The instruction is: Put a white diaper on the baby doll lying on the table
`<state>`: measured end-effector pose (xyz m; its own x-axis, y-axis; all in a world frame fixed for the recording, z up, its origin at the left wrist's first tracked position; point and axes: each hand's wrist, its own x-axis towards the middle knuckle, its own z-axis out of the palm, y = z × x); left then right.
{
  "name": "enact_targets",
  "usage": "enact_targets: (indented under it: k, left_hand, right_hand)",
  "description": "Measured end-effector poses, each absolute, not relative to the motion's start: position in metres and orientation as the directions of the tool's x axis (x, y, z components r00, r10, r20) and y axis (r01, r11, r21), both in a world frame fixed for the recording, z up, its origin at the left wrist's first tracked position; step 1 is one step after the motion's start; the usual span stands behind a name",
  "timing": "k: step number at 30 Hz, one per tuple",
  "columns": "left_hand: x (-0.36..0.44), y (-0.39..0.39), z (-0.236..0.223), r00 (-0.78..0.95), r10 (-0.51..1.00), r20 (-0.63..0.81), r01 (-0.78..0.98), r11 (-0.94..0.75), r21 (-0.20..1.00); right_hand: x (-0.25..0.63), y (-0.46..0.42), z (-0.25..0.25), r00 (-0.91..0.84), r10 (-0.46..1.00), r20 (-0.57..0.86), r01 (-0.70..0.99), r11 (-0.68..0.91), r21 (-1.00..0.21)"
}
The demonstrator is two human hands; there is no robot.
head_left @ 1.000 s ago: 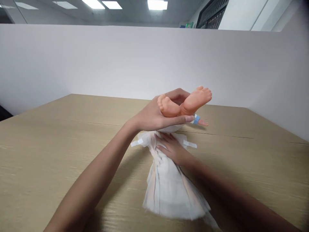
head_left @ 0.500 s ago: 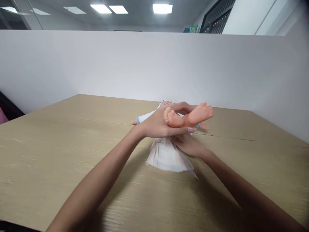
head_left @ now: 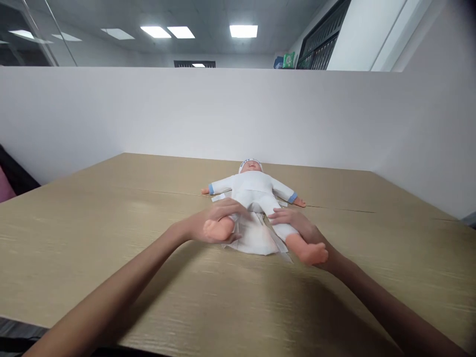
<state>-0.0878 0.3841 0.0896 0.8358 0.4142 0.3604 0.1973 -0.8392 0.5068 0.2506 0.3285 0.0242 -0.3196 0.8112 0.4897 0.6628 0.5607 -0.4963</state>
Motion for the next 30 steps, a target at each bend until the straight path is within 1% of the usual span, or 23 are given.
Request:
enact_targets:
  k: [2,4,6,7,9,12,14,16,19,21,22,24,26,30]
  left_hand:
    - [-0.106,0.390,0.069,0.861,0.365,0.354,0.176,-0.867,0.466]
    - [-0.119,0.396,0.053,0.885,0.312,0.346,0.148,-0.893,0.426]
    - [-0.125,0.399,0.043,0.909,0.284,0.306,0.161,-0.915,0.370]
    - [-0.127,0.399,0.041,0.918,0.283,0.278,0.182,-0.923,0.339]
    - [-0.127,0.398,0.040,0.926,0.297,0.232,0.225,-0.929,0.292]
    - [-0.127,0.395,0.044,0.923,0.324,0.206,0.259,-0.921,0.292]
    - [-0.128,0.394,0.046,0.922,0.344,0.180,0.272,-0.903,0.332]
    - [-0.129,0.392,0.048,0.920,0.365,0.144,0.284,-0.872,0.398]
    - [-0.126,0.386,0.053,0.891,0.438,0.115,0.328,-0.799,0.504]
    - [-0.119,0.377,0.055,0.856,0.502,0.124,0.368,-0.760,0.535]
    - [-0.115,0.373,0.056,0.836,0.532,0.130,0.393,-0.749,0.533]
    - [-0.102,0.363,0.053,0.798,0.585,0.146,0.456,-0.745,0.487]
    - [-0.089,0.355,0.045,0.752,0.638,0.166,0.543,-0.742,0.393]
    - [-0.068,0.349,0.029,0.688,0.704,0.179,0.681,-0.710,0.176]
  right_hand:
    - [0.267,0.332,0.012,-0.491,0.723,0.486,0.623,0.682,-0.384]
    - [0.281,0.335,-0.001,-0.631,0.622,0.464,0.586,0.774,-0.239]
    - [0.289,0.338,-0.010,-0.700,0.561,0.442,0.575,0.810,-0.117]
    - [0.291,0.339,-0.013,-0.709,0.558,0.433,0.579,0.810,-0.095]
    - [0.293,0.340,-0.015,-0.717,0.556,0.420,0.576,0.812,-0.092]
    - [0.294,0.341,-0.013,-0.721,0.556,0.413,0.562,0.818,-0.121]
    - [0.297,0.341,-0.011,-0.718,0.572,0.397,0.568,0.811,-0.141]
    - [0.300,0.342,-0.009,-0.702,0.609,0.369,0.588,0.788,-0.183]
    - [0.301,0.339,-0.003,-0.662,0.667,0.341,0.592,0.745,-0.307]
    - [0.296,0.334,0.005,-0.637,0.699,0.325,0.584,0.712,-0.390]
    - [0.291,0.330,0.009,-0.622,0.717,0.313,0.593,0.693,-0.410]
    - [0.277,0.319,0.013,-0.583,0.757,0.295,0.650,0.653,-0.390]
    - [0.258,0.309,0.010,-0.538,0.782,0.314,0.726,0.619,-0.299]
    - [0.225,0.301,-0.009,-0.465,0.784,0.411,0.831,0.547,-0.104]
